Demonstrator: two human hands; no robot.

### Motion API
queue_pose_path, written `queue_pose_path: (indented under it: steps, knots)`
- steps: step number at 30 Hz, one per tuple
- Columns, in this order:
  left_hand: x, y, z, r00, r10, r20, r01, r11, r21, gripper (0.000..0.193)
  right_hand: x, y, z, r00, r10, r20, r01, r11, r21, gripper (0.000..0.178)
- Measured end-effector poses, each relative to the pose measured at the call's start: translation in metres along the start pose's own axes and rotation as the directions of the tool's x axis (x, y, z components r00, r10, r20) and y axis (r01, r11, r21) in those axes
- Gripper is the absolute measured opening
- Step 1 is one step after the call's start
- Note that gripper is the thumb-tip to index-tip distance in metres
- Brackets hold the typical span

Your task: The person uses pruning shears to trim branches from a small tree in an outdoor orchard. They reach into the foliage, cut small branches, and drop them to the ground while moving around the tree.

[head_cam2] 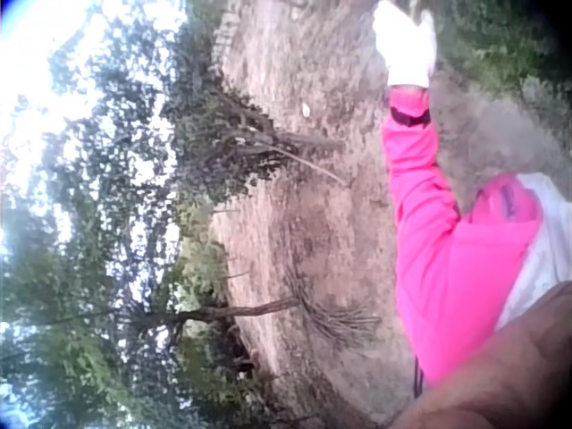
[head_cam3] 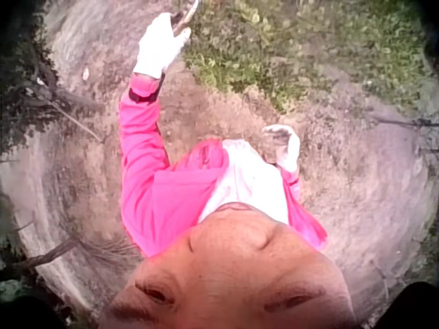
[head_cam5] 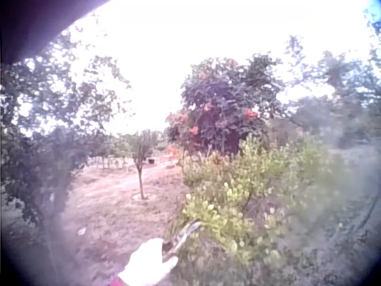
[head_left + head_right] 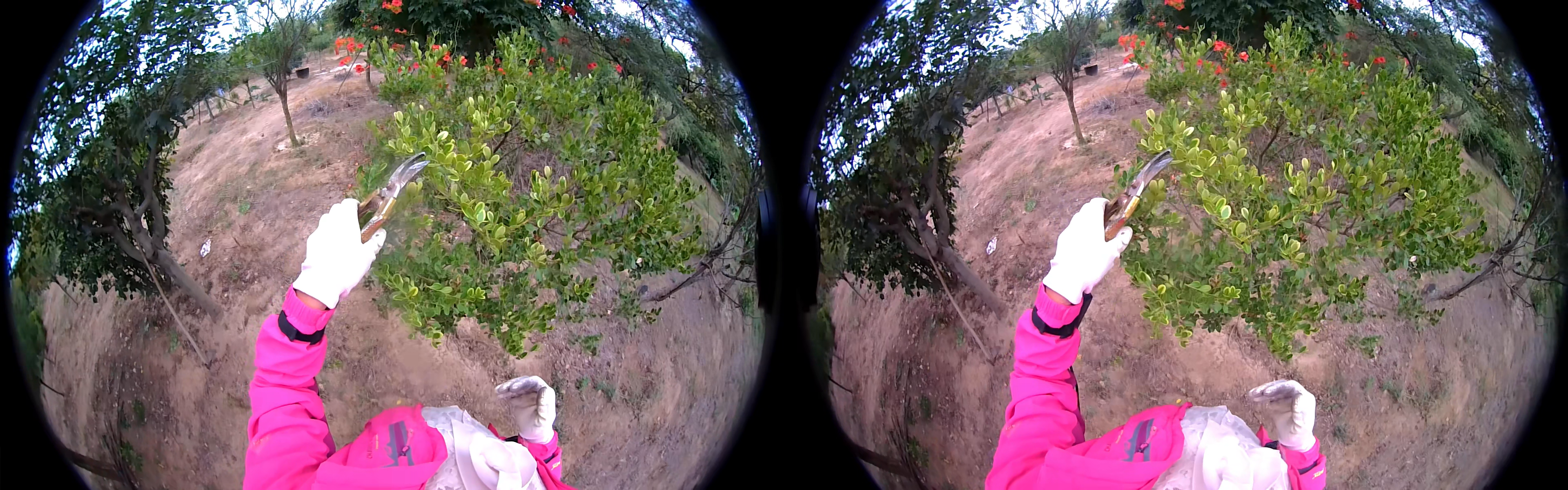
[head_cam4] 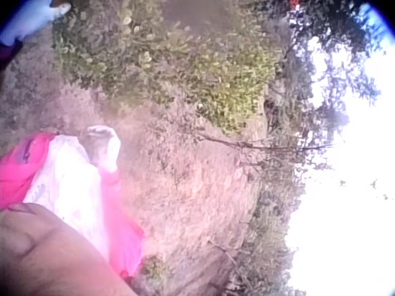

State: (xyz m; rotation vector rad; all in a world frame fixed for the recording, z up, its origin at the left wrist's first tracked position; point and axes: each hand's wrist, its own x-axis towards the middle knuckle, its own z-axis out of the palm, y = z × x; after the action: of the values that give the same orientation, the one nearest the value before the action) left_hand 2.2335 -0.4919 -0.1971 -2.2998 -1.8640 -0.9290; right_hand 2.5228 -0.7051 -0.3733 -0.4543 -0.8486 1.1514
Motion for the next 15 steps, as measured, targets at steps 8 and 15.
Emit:
queue_pose_path:
  steps: [8,15]
  knots:
    - [0.022,0.022,-0.016,0.989,0.045,0.143,-0.042,0.999,-0.025,0.051,0.004,-0.004,-0.009,1.000,0.005,-0.011,-0.006,0.999,-0.038,0.055]
    - [0.028,0.034,-0.018,0.993,0.078,0.085,-0.086,0.991,0.103,0.047,0.003,-0.008,-0.005,0.997,0.057,-0.057,-0.057,0.998,-0.007,0.055]
